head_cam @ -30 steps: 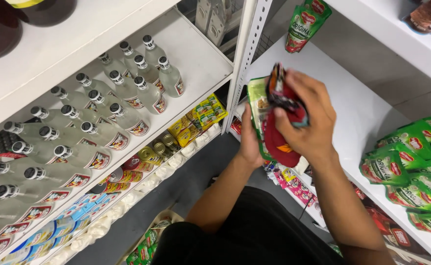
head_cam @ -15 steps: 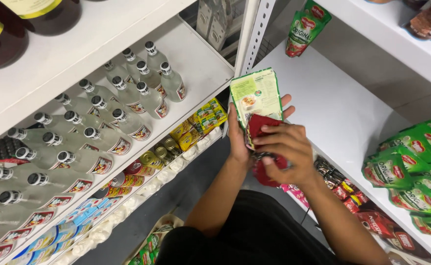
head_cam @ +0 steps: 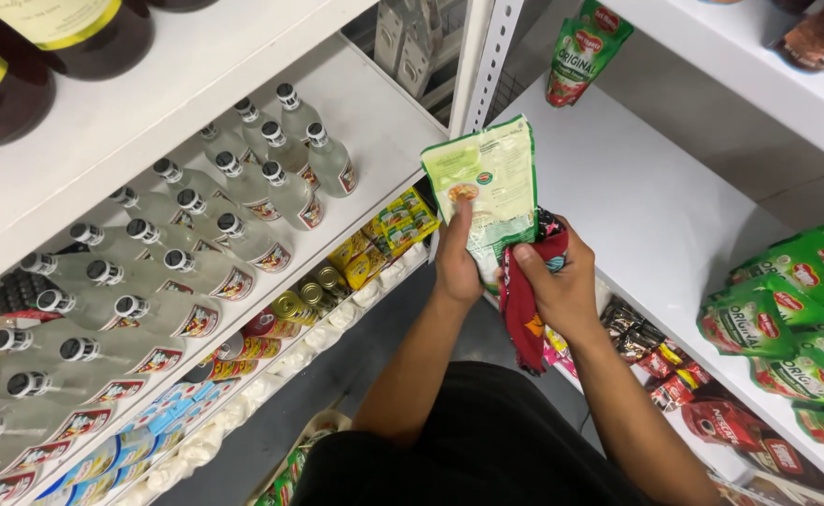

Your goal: Wiping individual tomato sauce pouches with a cloth before placing them on a shelf.

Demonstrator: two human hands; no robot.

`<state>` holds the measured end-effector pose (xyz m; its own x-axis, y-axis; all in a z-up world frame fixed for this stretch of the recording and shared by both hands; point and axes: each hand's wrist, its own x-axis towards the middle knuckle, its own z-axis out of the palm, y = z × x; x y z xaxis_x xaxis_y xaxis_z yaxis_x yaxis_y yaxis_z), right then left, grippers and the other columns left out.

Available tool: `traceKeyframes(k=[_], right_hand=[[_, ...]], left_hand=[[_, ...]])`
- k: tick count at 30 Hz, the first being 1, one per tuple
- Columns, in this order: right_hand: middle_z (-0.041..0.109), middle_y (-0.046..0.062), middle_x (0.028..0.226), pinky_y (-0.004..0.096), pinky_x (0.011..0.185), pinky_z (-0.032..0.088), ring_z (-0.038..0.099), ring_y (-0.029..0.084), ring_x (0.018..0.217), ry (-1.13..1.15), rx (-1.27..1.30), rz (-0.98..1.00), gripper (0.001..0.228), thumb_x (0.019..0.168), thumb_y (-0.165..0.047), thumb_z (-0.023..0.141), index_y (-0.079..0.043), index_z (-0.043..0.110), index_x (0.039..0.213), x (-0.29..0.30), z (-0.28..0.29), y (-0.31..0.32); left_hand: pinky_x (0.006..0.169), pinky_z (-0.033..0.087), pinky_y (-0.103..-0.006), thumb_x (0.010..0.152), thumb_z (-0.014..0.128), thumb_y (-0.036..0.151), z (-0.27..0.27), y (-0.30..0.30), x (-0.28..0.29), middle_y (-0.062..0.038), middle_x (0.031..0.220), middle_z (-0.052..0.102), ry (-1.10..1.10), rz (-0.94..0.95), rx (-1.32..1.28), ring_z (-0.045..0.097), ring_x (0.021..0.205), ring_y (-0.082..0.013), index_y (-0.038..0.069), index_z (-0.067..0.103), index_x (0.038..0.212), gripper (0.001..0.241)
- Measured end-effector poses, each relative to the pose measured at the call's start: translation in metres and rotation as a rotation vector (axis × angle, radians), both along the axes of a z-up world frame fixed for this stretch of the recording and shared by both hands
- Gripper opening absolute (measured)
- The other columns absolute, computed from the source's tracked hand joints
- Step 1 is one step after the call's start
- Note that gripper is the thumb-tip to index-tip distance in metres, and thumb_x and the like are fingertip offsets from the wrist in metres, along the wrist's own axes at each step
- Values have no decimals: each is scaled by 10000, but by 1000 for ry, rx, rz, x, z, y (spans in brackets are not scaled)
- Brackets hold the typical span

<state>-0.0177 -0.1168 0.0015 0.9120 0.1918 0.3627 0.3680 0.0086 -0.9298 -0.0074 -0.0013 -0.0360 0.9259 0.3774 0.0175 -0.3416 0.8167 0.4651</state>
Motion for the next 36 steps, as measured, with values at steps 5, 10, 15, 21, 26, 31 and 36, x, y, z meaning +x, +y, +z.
traceKeyframes(k=[5,10,15,21,26,31,36], right_hand=[[683,5,814,226,749,497,588,58,767,35,65,-122,188,918,-219,806,-91,718,1024,-1,4,6],[637,18,728,237,591,529,636,104,595,342,298,-300,253,935,-352,778,-156,619,959,7,-37,-12],[591,56,798,312,665,546,621,157,684,459,401,-334,344,898,-275,796,-80,568,1067,-15,-53,3],[520,6,584,214,537,450,527,91,520,297,273,-109,213,829,-181,753,-121,595,700,-13,-23,-2],[547,124,520,316,457,510,574,200,404,416,395,-147,320,826,-338,740,-64,608,728,3,-45,-18],[511,42,623,279,560,516,569,147,532,473,392,-150,184,747,-181,763,-95,600,742,-9,-20,2],[503,87,728,344,696,490,556,193,662,588,323,-210,366,728,-174,804,-67,534,950,-14,-20,-5]], left_hand=[[1094,378,-713,1033,504,410,56,-3,2,-368,1489,419,-170,124,-121,484,1275,-562,2,314,1557,690],[1136,361,-639,1026,401,597,55,9,18,-122,1684,231,-151,189,32,395,1424,-422,193,110,1645,794],[1134,429,-576,944,665,130,38,-10,19,-141,1682,207,-227,305,425,366,1465,-391,142,187,1593,806],[1120,487,-476,952,594,-12,35,-3,20,-166,1674,238,-289,375,538,420,1452,-365,99,215,1587,748],[1074,533,-483,962,543,-40,30,-7,21,-166,1678,227,-327,351,488,437,1435,-363,100,225,1583,711],[1032,561,-456,922,555,-44,23,-7,24,-190,1663,245,-306,372,575,462,1413,-377,70,212,1574,746],[1024,572,-456,935,525,-42,22,-1,18,-168,1672,249,-314,348,537,474,1407,-356,93,251,1573,708]])
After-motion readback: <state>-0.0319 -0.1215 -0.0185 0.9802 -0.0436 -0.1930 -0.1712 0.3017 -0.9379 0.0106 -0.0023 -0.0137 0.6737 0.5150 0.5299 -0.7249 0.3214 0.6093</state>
